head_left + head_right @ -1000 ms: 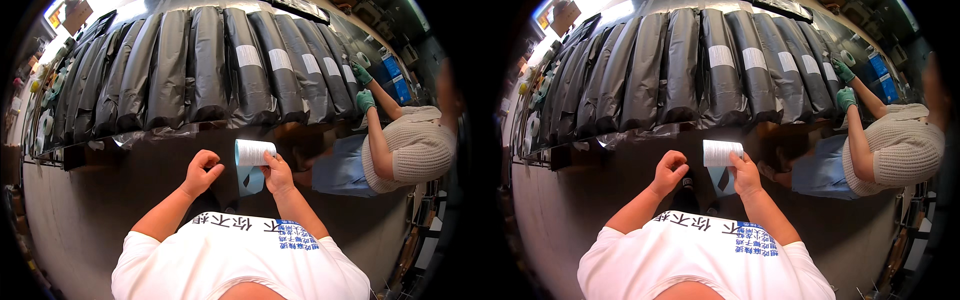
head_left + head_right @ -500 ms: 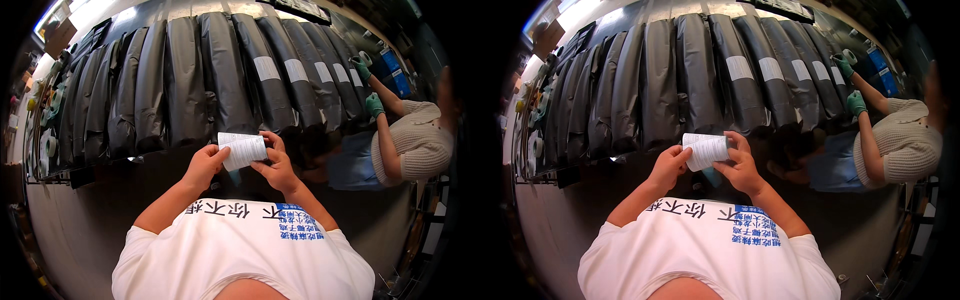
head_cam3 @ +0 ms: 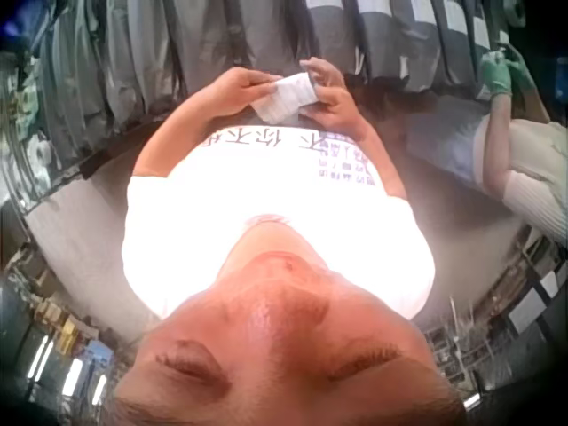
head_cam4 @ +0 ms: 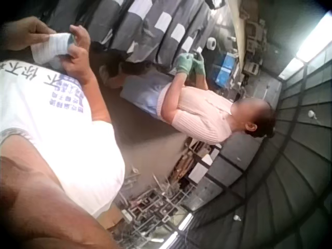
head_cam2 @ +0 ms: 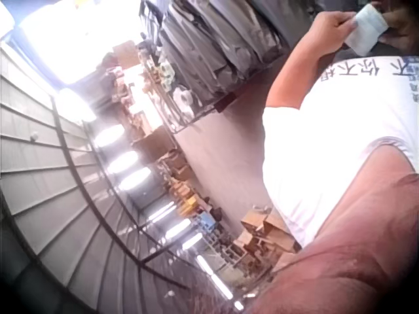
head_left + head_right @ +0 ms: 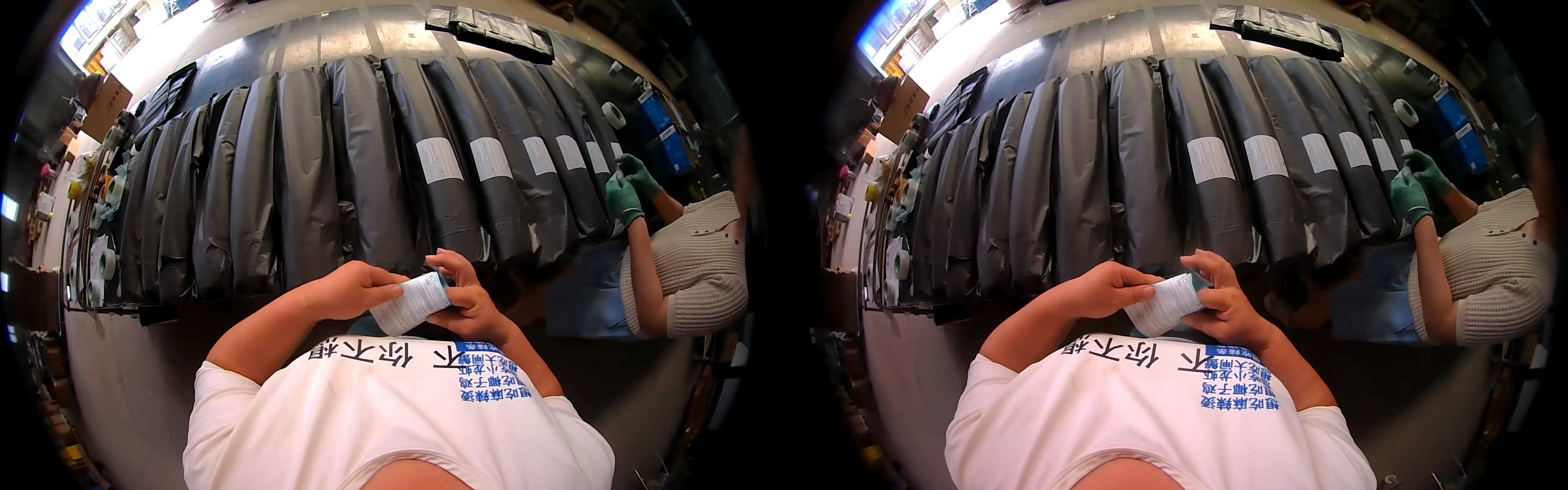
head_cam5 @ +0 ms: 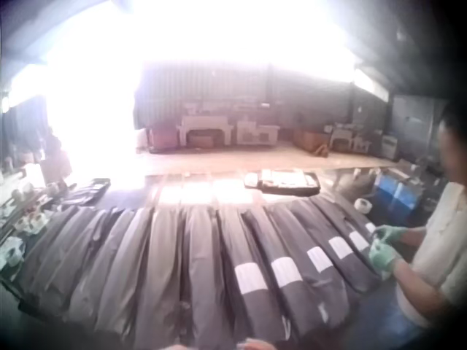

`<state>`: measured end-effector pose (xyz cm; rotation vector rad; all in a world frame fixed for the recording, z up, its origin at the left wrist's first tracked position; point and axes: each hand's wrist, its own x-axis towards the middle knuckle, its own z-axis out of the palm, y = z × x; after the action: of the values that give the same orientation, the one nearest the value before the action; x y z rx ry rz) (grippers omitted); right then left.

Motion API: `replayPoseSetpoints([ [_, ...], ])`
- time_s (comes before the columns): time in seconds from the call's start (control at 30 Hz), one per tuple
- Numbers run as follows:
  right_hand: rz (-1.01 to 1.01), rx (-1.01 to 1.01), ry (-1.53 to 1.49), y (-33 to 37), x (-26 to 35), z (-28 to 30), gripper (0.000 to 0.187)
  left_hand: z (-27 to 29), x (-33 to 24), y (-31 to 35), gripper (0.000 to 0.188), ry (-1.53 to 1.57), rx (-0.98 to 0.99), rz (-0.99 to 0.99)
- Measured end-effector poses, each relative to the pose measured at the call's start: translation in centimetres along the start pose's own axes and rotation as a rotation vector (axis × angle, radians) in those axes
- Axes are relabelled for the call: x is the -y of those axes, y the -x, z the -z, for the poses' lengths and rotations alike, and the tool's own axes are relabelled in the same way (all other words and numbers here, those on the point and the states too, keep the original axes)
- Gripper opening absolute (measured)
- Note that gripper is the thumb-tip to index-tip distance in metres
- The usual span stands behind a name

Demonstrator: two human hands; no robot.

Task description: The person peels labels from a roll and sticks them onto wrapped packages by hand, then handles shipping labels, papers, and tape rolls at the workstation.

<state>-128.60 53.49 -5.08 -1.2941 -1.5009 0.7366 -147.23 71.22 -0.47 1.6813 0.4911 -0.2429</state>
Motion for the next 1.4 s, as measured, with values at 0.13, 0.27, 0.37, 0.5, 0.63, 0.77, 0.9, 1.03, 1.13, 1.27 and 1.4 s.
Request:
replayPoseSetpoints([
  [0.13, 0.004, 0.063, 0.011, -0.5, -1.2, 1.8, 0.019, 1.2, -0.2, -2.3, 0.036, 0.036, 0.007, 0.12],
  [0.27, -0.171, 0.062, -0.083, 0.6, -1.6, 3.8, 0.018, 5.1, 0.8, -4.2, 0.033, 0.687, -0.148, 0.254],
  [0.37, -0.365, 0.12, -0.428, 1.5, -2.1, 5.5, 0.018, 10.7, 1.8, -4.6, 0.033, 0.831, -0.161, 0.152],
  [0.5, -0.489, 0.024, -0.603, 2.7, -2.0, 6.3, 0.025, 18.3, 1.0, -6.2, 0.032, 0.837, -0.531, 0.024],
  [0.63, -0.512, -0.047, -0.665, 3.5, -1.6, 6.5, 0.029, 19.5, 0.7, -9.5, 0.027, 0.035, -1.029, -0.296],
  [0.77, -0.507, -0.075, -0.689, 3.6, -1.3, 6.2, 0.029, 14.4, 3.6, -12.8, 0.026, -1.345, -0.987, -0.69],
  [0.9, -0.492, -0.074, -0.663, 3.4, -0.9, 6.0, 0.028, 12.2, 6.0, -13.3, 0.026, -1.362, -0.841, -0.686],
  [1.03, -0.494, -0.068, -0.677, 3.2, -0.7, 5.6, 0.028, 12.2, 6.4, -13.3, 0.025, -1.411, -0.8, -0.667],
  [1.13, -0.491, -0.055, -0.665, 2.9, -0.6, 5.5, 0.029, 12.2, 7.0, -13.3, 0.024, -1.427, -0.756, -0.664],
  [1.27, -0.5, -0.047, -0.671, 2.7, -0.5, 5.3, 0.029, 12.2, 7.6, -13.1, 0.033, -1.439, -0.57, -0.473],
  [1.4, -0.496, -0.06, -0.677, 3.0, -0.7, 5.6, 0.028, 9.4, 4.6, -13.0, 0.062, -1.219, -0.362, -0.146],
])
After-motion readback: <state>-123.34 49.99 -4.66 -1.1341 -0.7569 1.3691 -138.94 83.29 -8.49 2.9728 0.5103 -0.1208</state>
